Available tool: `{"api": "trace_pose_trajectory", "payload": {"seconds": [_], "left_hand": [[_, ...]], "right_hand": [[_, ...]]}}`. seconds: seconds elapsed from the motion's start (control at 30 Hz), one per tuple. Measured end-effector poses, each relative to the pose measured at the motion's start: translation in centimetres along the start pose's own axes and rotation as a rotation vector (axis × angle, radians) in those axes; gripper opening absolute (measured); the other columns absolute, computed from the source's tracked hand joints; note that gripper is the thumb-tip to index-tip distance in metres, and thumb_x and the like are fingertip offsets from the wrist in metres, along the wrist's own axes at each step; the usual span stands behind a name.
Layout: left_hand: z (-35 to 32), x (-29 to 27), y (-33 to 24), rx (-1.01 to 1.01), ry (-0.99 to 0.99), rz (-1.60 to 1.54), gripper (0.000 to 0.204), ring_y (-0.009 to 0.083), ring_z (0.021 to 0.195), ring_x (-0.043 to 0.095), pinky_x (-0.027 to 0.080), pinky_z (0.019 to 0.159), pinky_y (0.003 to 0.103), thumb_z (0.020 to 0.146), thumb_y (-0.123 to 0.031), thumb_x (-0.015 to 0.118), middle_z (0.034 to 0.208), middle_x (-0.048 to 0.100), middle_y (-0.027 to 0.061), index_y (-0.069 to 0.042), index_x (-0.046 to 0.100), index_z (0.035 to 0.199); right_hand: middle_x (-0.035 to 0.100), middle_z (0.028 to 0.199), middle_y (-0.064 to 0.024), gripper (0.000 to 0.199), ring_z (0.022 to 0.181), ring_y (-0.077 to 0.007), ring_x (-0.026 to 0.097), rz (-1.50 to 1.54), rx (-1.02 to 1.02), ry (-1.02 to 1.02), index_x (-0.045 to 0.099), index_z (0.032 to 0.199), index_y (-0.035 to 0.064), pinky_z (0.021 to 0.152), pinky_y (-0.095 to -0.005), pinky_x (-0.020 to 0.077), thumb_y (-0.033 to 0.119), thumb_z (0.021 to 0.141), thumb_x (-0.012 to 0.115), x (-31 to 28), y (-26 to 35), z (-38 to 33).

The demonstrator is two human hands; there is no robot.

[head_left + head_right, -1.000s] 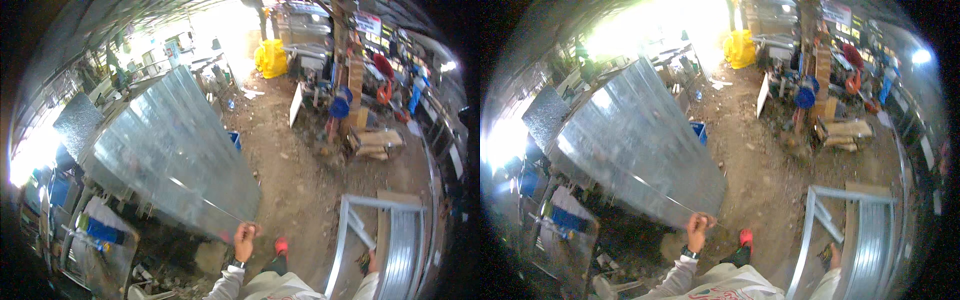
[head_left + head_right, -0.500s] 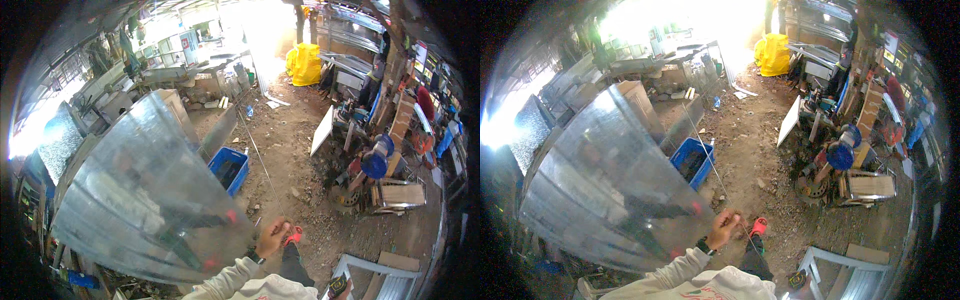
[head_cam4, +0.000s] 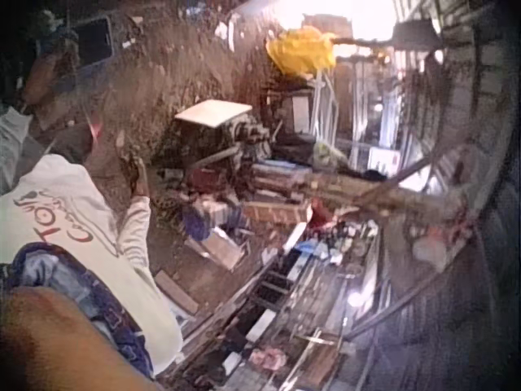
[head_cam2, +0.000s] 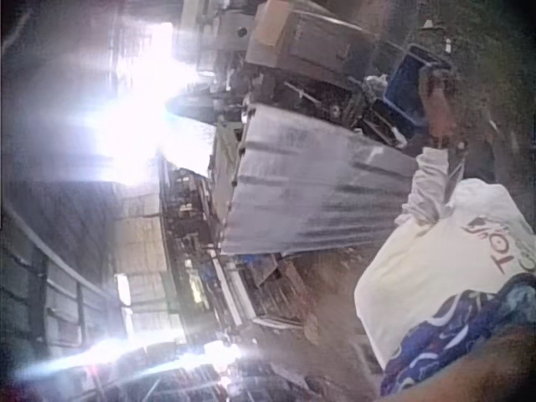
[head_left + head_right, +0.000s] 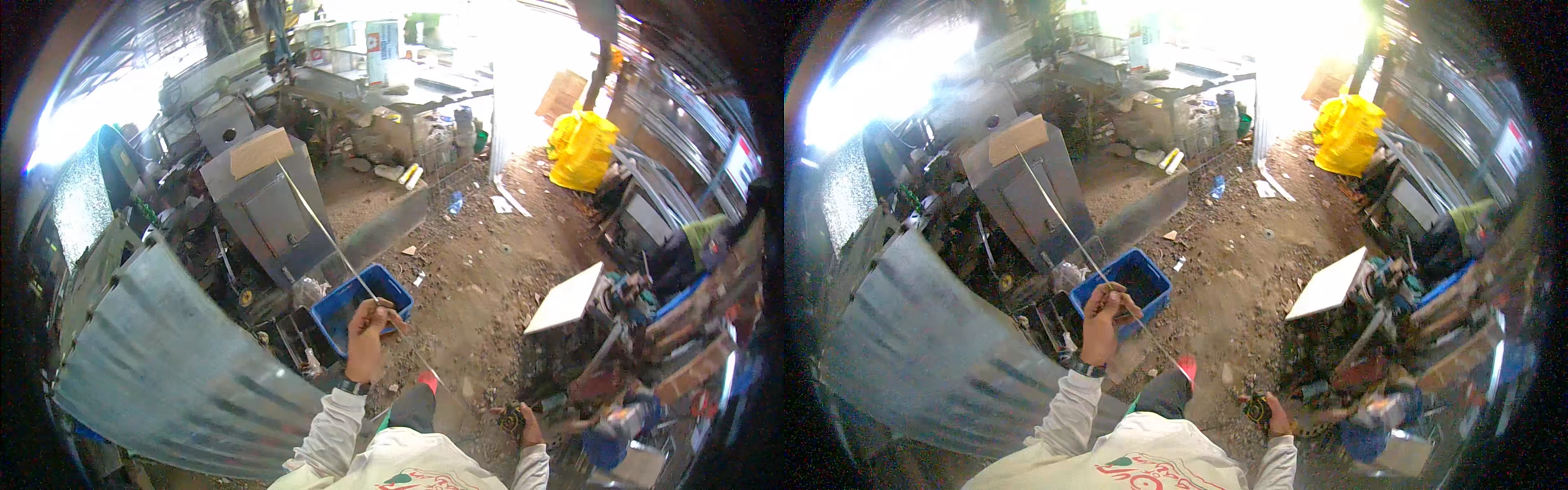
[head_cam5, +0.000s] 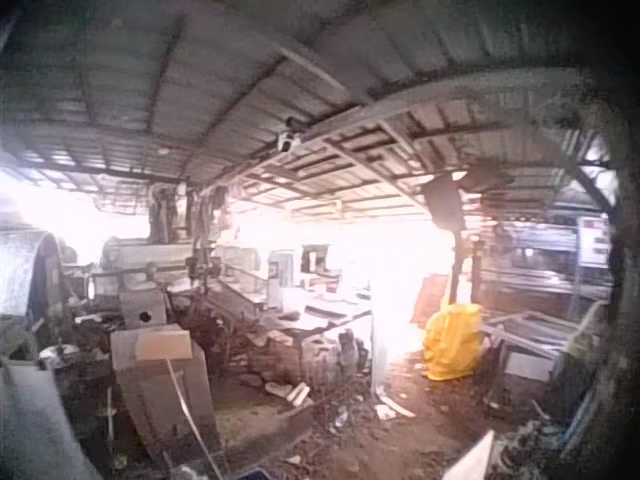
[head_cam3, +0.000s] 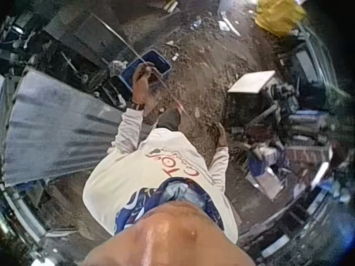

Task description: The person walks through a cluttered workshop, picks up a tape measure, and measures a metal rod. They then mark the rod with a marker and place it back with other rods.

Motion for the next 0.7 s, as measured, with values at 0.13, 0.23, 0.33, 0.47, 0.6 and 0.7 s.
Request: {"api": "trace_pose_trajectory", "payload": {"seconds": [0.13, 0.23, 0.33, 0.47, 0.6, 0.7], "left_hand": [[12.1, -4.0, 2.9, -0.008, -0.17, -0.052, 0.015, 0.0188, 0.078, 0.07, 0.06, 0.071, 0.038, 0.104, -0.022, 0.054, 0.086, 0.068, 0.005, -0.009, 0.06, 0.109], [23.2, -4.6, 4.7, -0.042, -0.195, -0.161, 0.014, 0.0189, 0.076, 0.069, 0.061, 0.071, 0.038, 0.104, -0.021, 0.054, 0.085, 0.066, 0.0045, -0.008, 0.06, 0.109], [34.0, -7.2, 4.4, -0.058, -0.32, -0.125, 0.013, 0.0194, 0.076, 0.068, 0.06, 0.071, 0.039, 0.105, -0.02, 0.052, 0.084, 0.064, 0.0036, -0.009, 0.059, 0.107], [48.0, -6.4, 4.1, -0.085, -0.361, -0.101, 0.015, 0.0189, 0.077, 0.068, 0.061, 0.073, 0.038, 0.105, -0.02, 0.053, 0.086, 0.065, 0.0043, -0.009, 0.059, 0.113], [60.6, -10.4, 6.0, -0.011, -0.441, -0.177, 0.02, 0.0204, 0.079, 0.069, 0.06, 0.076, 0.038, 0.104, -0.021, 0.053, 0.089, 0.067, 0.006, -0.009, 0.057, 0.12], [68.6, -10.2, 8.2, 0.006, -0.459, -0.166, 0.02, 0.0204, 0.083, 0.069, 0.06, 0.079, 0.037, 0.105, -0.02, 0.051, 0.091, 0.068, 0.0085, -0.009, 0.057, 0.12]], "right_hand": [[0.07, 0.11, -0.0053, 0.047, 0.098, -0.0189, 0.065, -0.011, 0.137, -0.106, 0.066, 0.122, 0.0044, 0.091, -0.0343, 0.0498, 0.042, 0.096, 0.061, -1.2, 2.1, 13.9], [0.069, 0.106, -0.0041, 0.042, 0.096, -0.0179, 0.064, -0.064, 0.094, -0.086, 0.068, 0.115, 0.0074, 0.088, -0.0354, 0.0506, 0.044, 0.095, 0.063, -4.0, 2.6, 24.7], [0.067, 0.117, -0.0065, 0.04, 0.113, -0.0186, 0.059, -0.089, 0.219, -0.03, 0.068, 0.113, 0.0051, 0.102, -0.0357, 0.0442, 0.041, 0.094, 0.065, 2.7, 11.4, 31.7], [0.072, 0.103, -0.0091, 0.041, 0.086, -0.0243, 0.069, 0.27, 0.28, 0.083, 0.069, 0.109, 0.0044, 0.08, -0.0362, 0.0563, 0.041, 0.093, 0.065, 1.6, 16.1, 43.1], [0.068, 0.11, -0.024, 0.069, 0.102, -0.0332, 0.068, 0.234, 0.03, 0.524, 0.061, 0.115, -0.0094, 0.093, -0.0407, 0.0536, 0.056, 0.095, 0.049, 10.3, 30.1, 50.1], [0.067, 0.115, -0.0247, 0.071, 0.107, -0.0347, 0.066, 0.241, 0.16, 0.488, 0.06, 0.119, -0.0091, 0.099, -0.0404, 0.0504, 0.057, 0.095, 0.046, 12.1, 34.1, 58.1]]}}
Point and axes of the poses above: each hand's wrist, its own z-axis towards the middle knuckle, its own x-axis out of the palm, y = z × x, the point moved 4 cm from there along z, towards the middle knuckle
